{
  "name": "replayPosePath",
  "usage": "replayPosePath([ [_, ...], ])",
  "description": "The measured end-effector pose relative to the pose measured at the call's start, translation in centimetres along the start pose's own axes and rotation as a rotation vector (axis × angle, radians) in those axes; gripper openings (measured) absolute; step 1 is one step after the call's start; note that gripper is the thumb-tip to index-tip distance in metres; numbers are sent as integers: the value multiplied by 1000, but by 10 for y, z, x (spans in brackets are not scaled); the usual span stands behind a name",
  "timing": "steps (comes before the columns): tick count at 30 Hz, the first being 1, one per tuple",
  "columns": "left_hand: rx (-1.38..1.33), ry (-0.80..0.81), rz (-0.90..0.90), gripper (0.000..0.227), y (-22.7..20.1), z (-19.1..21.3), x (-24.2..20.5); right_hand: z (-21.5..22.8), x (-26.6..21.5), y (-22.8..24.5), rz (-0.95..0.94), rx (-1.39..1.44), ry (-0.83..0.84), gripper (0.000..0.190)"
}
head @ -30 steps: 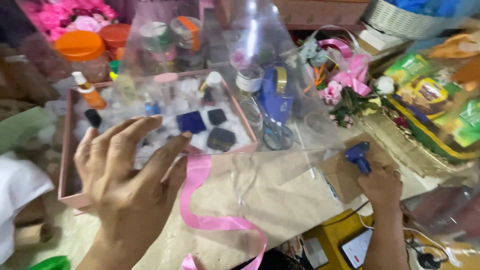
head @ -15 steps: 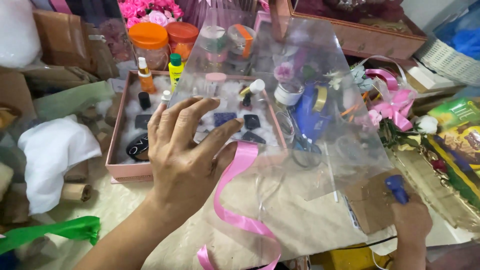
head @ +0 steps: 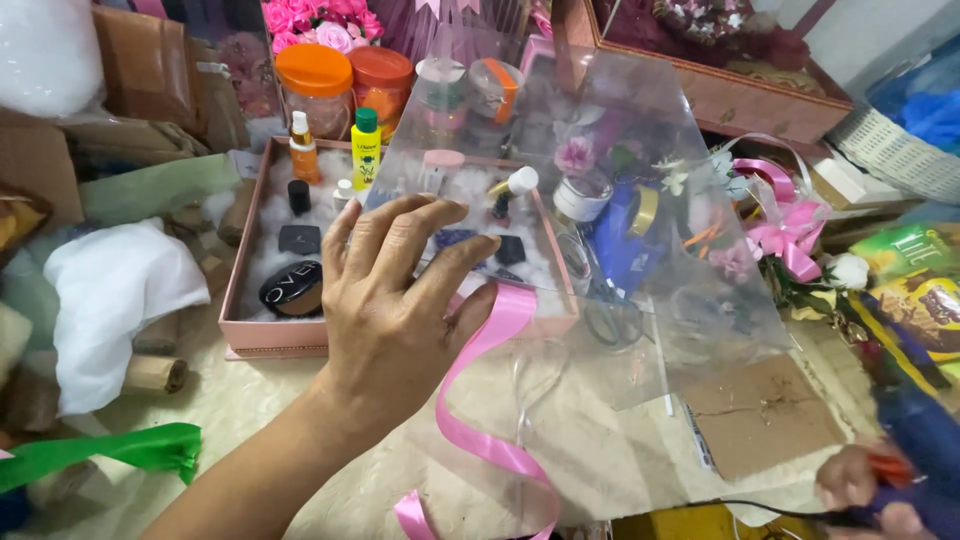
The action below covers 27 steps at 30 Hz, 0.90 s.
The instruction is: Adding a decorative pink ribbon to a clear plastic gift box using scissors and a hot glue gun.
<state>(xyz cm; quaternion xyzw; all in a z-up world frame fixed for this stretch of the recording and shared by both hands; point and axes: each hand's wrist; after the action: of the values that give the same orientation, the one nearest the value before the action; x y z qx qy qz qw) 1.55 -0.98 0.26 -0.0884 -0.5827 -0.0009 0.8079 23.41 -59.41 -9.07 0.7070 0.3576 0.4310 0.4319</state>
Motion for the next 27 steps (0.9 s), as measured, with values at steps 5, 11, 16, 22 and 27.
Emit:
replayPosePath([
  [5,21,-16,5,12,-2,1,1,-137,119,-28,266,-851,-315,34],
  [11,24,-34,3,8,-2,-1,1,-275,193,-40,-102,-971,-679,44],
  [16,17,-14,5,12,-1,1,-1,-272,209,-39,-53,-1540,-495,53],
  [22,17,-16,1,11,-2,1,-1,-294,238,-61,251,-1650,-630,31],
  [27,10,-15,-3,10,-2,1,-1,-315,260,-61,424,-1679,-660,9],
])
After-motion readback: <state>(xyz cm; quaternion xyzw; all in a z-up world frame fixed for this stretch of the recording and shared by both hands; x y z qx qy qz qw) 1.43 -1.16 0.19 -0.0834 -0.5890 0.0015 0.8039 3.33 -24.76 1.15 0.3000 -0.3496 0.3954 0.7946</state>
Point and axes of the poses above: each hand's wrist, its own x-axis towards the middle knuckle, its own z-axis out of the back of the hand, y = z × x, and after that the axes turned 3 degrees about x, right-handed
